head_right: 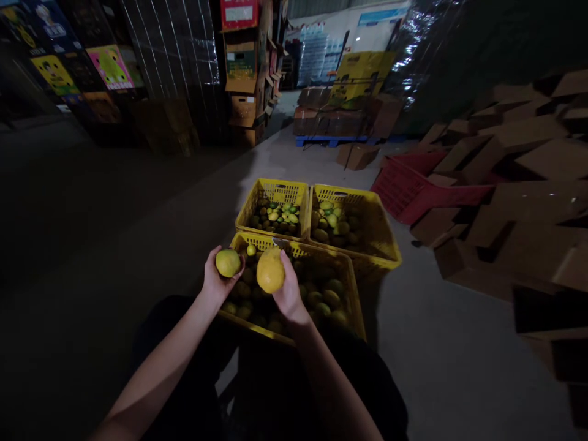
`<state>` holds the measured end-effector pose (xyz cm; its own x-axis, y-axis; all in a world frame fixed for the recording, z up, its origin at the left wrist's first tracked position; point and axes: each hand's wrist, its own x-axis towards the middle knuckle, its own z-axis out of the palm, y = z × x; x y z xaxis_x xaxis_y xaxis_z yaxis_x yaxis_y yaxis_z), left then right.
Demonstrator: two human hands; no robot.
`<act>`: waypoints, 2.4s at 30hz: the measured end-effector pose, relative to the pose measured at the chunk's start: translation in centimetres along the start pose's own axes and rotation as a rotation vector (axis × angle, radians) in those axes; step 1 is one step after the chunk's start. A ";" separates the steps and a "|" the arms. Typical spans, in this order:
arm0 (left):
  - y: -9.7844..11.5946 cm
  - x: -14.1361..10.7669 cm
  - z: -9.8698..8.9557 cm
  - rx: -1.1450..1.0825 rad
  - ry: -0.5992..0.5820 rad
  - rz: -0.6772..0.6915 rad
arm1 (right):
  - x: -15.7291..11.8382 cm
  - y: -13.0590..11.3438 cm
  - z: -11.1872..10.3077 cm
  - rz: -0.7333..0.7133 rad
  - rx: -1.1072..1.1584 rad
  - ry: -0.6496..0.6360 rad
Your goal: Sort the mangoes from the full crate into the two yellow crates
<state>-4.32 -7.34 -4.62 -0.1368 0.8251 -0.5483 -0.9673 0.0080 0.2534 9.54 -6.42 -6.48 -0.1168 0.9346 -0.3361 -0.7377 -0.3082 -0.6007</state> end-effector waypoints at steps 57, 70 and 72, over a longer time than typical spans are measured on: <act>-1.4 0.3 -0.7 0.124 0.006 -0.211 | 2.0 1.4 -1.3 0.292 0.106 0.242; -1.3 -0.5 -0.8 0.569 -0.185 -0.141 | 0.9 0.8 -1.8 0.148 -0.184 0.041; -1.2 -0.7 -0.9 0.693 -0.327 0.086 | 0.2 0.7 -1.6 0.050 -0.197 0.022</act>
<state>-3.22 -8.47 -5.23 -0.0306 0.9629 -0.2680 -0.5867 0.1998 0.7847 10.05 -6.73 -8.15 -0.1339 0.9138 -0.3836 -0.5868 -0.3850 -0.7123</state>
